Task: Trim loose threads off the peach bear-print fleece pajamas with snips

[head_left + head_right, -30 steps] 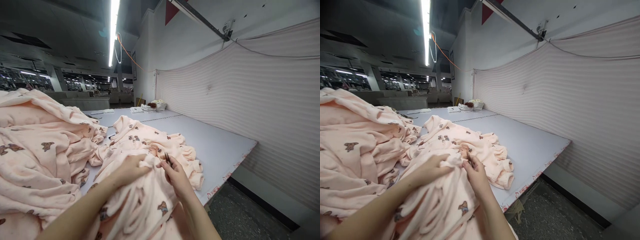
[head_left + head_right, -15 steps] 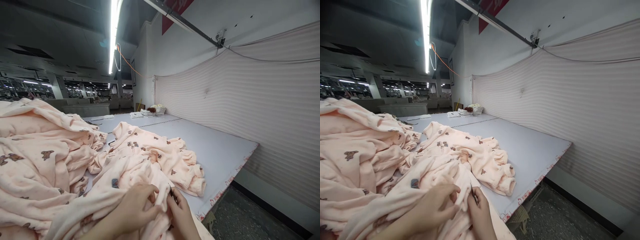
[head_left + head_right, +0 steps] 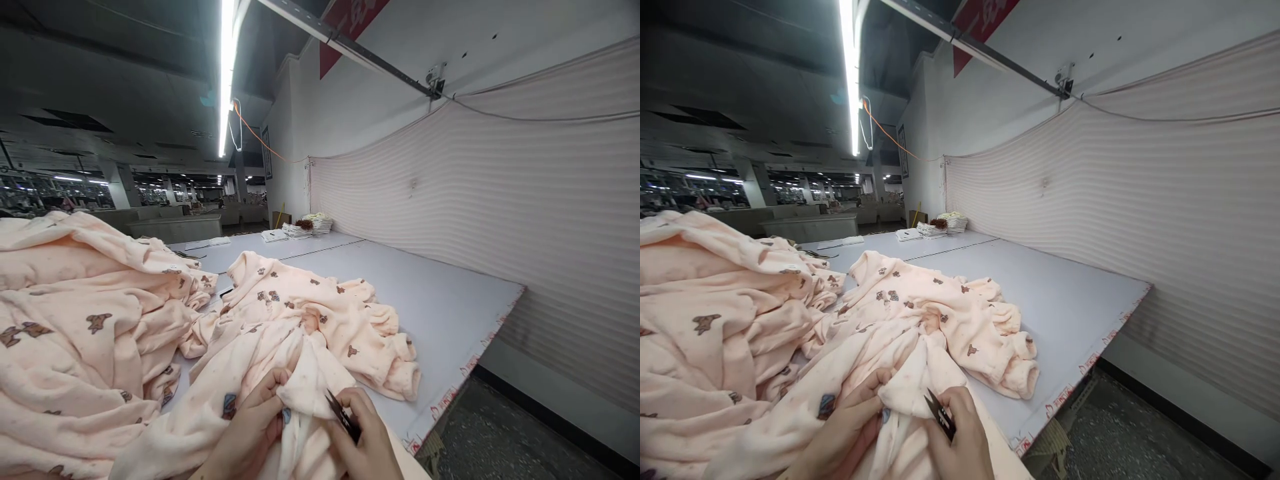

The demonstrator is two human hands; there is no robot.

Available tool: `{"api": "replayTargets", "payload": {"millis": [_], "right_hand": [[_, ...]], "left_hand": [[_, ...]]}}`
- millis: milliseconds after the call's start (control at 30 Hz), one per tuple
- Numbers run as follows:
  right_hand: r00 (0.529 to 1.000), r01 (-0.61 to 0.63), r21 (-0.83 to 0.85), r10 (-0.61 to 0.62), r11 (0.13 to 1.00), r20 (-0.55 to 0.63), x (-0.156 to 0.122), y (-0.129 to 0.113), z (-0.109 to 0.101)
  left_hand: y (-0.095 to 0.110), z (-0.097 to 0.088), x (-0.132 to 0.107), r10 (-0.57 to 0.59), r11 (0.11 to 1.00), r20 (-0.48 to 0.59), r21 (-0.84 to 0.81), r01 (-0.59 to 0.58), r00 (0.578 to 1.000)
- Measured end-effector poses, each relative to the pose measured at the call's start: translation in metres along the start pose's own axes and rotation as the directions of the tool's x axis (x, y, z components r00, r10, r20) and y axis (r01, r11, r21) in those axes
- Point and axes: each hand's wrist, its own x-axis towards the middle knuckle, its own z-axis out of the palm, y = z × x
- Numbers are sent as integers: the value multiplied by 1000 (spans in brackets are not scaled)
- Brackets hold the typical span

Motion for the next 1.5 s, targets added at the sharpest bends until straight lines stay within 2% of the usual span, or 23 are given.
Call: {"api": "replayTargets", "payload": {"millis": [100, 233, 300, 367, 400, 433, 500, 533, 567, 600, 667, 733, 800, 867, 933, 1033, 1100, 1300, 1500], "right_hand": [[996, 1, 13, -2, 1000, 94, 0, -7, -8], [997, 41, -246, -26, 969, 67, 0, -14, -5], [999, 22, -301, -14, 953, 31, -1, -12, -1], [1000, 2, -303, 0, 953, 5, -3, -7, 2], [1000, -2, -311, 5, 950, 9, -4, -4, 3], [1000, 3, -323, 4, 946, 20, -5, -1, 4], [1000, 18, -334, -10, 942, 23, -3, 2, 6], [1000, 29, -322, -28, 946, 8, 0, 3, 7], [998, 42, -304, -51, 952, -22, 4, 3, 7], [995, 52, -288, -73, 956, -63, 10, 3, 8], [986, 40, -288, -84, 957, -142, 24, 2, 11], [984, -10, -316, -47, 949, -173, 37, 1, 13], [992, -63, -330, 22, 942, -125, 44, 2, 13], [997, -79, -293, 75, 953, -24, 43, 2, 11], [997, -50, -218, 61, 975, 42, 36, 1, 7], [999, 31, -180, -27, 983, 25, 25, -3, 3], [999, 46, -203, -41, 978, 24, 23, -7, 2], [990, -54, -74, 63, 996, 125, 32, -8, 0], [990, -18, -240, 51, 971, 134, 29, -16, -6]], "left_hand": [[1, 3, -5, -25, 999, -18, -46, 24, 1000], [1, -1, -6, -36, 998, 9, -56, 37, 999], [0, -5, -7, -11, 1000, 3, 3, 11, 1000], [-1, -10, -8, 95, 979, -4, 180, -92, 995], [-2, -12, -8, 198, 928, 5, 320, -189, 980], [-1, -14, -8, 323, 826, 34, 478, -299, 946], [2, -16, -5, 508, 524, 173, 715, -462, 844], [5, -16, -3, 529, 427, 228, 761, -488, 817], [7, -16, 0, 506, 417, 236, 775, -475, 830], [10, -16, 4, 436, 484, 206, 767, -421, 876], [13, -17, 13, 231, 706, 104, 667, -240, 967], [12, -20, 22, 65, 849, 46, 523, -79, 997], [9, -23, 28, 11, 910, 26, 414, -21, 1000], [7, -26, 30, -3, 939, 0, 343, 3, 1000], [5, -26, 31, -14, 959, -18, 283, 18, 1000], [5, -22, 30, -30, 978, -20, 207, 34, 999], [6, -18, 29, -33, 987, 7, 156, 31, 999], [11, -17, 21, 8, 996, 111, 91, -18, 994], [14, -20, 17, -21, 988, 183, 152, -7, 983]]}}
